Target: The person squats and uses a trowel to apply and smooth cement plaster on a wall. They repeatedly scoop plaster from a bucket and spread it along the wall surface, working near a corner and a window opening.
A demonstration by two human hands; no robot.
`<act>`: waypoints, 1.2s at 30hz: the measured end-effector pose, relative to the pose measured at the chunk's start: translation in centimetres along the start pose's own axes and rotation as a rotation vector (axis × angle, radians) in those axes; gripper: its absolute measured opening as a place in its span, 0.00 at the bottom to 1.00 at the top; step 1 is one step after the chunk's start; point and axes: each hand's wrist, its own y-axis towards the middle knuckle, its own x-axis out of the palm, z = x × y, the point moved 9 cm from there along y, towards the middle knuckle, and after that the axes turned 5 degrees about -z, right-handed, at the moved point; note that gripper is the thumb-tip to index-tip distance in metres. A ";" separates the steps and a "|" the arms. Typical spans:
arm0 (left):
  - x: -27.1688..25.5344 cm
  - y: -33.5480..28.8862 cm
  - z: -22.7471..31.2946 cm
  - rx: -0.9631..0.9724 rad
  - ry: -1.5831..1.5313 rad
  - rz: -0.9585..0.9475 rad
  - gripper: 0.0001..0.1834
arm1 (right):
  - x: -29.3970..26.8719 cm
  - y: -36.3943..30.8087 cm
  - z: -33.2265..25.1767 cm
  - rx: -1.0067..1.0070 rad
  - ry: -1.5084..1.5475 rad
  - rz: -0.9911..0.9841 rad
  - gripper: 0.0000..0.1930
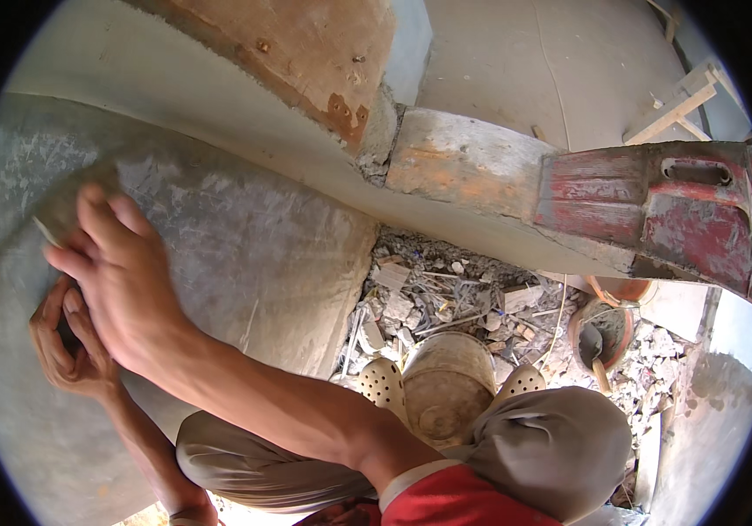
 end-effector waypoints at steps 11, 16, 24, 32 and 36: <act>-0.3 -0.1 0.0 -0.005 -0.004 0.031 0.03 | -31.8 -6.0 -16.2 -0.337 -0.082 0.771 0.11; -0.3 0.0 0.0 -0.012 -0.033 0.031 0.02 | -35.5 -4.7 -17.9 -0.373 -0.112 0.723 0.14; -0.3 0.0 0.0 0.006 -0.035 0.033 0.03 | -35.0 -3.9 -19.4 -0.383 -0.082 0.755 0.12; -0.3 0.0 0.0 -0.012 -0.036 0.036 0.02 | -27.2 -2.1 -14.3 -0.308 -0.048 0.654 0.07; -0.3 -0.1 0.0 -0.014 -0.041 0.034 0.03 | -19.4 -1.9 -10.7 -0.257 -0.126 0.635 0.18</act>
